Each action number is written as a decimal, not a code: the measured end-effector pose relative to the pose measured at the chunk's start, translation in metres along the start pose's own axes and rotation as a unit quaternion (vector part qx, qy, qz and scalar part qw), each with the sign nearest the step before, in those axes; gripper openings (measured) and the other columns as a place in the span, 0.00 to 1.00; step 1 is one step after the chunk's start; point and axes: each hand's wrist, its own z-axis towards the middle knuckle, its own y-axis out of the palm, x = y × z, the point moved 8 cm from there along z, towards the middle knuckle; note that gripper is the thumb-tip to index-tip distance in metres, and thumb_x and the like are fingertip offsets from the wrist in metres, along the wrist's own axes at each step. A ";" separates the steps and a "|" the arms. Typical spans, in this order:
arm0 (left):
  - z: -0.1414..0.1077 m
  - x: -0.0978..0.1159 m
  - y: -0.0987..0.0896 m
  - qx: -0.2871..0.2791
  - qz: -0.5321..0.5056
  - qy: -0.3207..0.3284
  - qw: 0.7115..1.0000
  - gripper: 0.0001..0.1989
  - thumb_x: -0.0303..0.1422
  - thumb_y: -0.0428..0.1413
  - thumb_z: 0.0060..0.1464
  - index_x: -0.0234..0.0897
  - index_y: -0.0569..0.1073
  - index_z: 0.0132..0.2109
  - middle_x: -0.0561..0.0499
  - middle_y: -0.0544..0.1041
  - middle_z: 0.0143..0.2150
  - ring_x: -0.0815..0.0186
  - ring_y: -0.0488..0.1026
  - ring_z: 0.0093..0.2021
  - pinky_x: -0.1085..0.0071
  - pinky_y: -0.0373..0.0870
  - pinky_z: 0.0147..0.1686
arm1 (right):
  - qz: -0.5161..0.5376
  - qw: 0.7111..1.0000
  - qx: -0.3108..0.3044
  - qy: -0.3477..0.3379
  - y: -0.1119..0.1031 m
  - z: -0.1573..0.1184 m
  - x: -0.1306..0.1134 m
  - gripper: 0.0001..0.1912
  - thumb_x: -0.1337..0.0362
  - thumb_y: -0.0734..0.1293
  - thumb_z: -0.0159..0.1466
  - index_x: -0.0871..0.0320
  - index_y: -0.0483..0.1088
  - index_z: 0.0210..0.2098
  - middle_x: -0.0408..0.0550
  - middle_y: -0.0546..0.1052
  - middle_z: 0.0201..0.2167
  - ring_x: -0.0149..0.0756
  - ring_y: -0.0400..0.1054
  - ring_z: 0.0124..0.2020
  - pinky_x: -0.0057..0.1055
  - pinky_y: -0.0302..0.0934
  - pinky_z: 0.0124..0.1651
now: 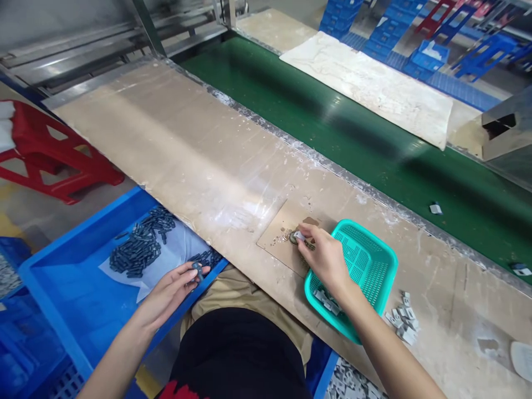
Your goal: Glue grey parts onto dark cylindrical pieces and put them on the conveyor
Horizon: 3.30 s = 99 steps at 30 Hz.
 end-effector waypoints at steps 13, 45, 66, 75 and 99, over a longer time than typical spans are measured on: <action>-0.003 0.016 0.091 -0.058 -0.095 0.105 0.988 0.08 0.30 0.65 0.40 0.33 0.76 0.30 0.47 0.80 0.41 0.64 0.78 0.34 0.69 0.75 0.39 | 0.290 0.945 0.033 0.151 -0.019 -0.012 0.004 0.18 0.57 0.72 0.52 0.59 0.74 0.40 0.52 0.79 0.37 0.43 0.75 0.38 0.40 0.70 0.44; 0.002 0.043 0.174 -0.184 0.168 0.221 0.943 0.18 0.31 0.66 0.36 0.33 0.79 0.40 0.43 0.81 0.37 0.57 0.78 0.38 0.61 0.76 0.42 | 0.327 0.928 -0.046 0.175 -0.004 -0.015 -0.030 0.23 0.59 0.74 0.51 0.59 0.75 0.45 0.50 0.80 0.34 0.45 0.75 0.35 0.41 0.72 0.39; 0.120 -0.045 -0.055 0.019 0.593 0.296 0.748 0.20 0.39 0.49 0.53 0.35 0.72 0.49 0.39 0.73 0.55 0.50 0.64 0.60 0.50 0.53 0.60 | 0.019 0.960 -0.131 0.245 -0.039 -0.087 0.069 0.13 0.53 0.67 0.51 0.56 0.72 0.28 0.49 0.78 0.24 0.43 0.73 0.26 0.35 0.65 0.26; 0.126 -0.026 -0.068 0.033 0.573 0.204 0.793 0.13 0.30 0.57 0.40 0.36 0.76 0.38 0.40 0.79 0.40 0.49 0.74 0.46 0.58 0.65 0.51 | -0.018 0.983 -0.106 0.146 -0.022 -0.095 0.056 0.12 0.55 0.64 0.58 0.52 0.77 0.33 0.49 0.80 0.33 0.48 0.73 0.36 0.41 0.67 0.37; 0.052 -0.024 -0.083 0.156 -0.072 -0.037 0.984 0.13 0.16 0.47 0.55 0.31 0.75 0.33 0.47 0.77 0.35 0.71 0.76 0.36 0.78 0.77 0.37 | 0.073 0.996 -0.034 0.023 -0.010 0.006 0.000 0.14 0.58 0.63 0.60 0.56 0.75 0.42 0.51 0.78 0.41 0.42 0.73 0.38 0.39 0.67 0.41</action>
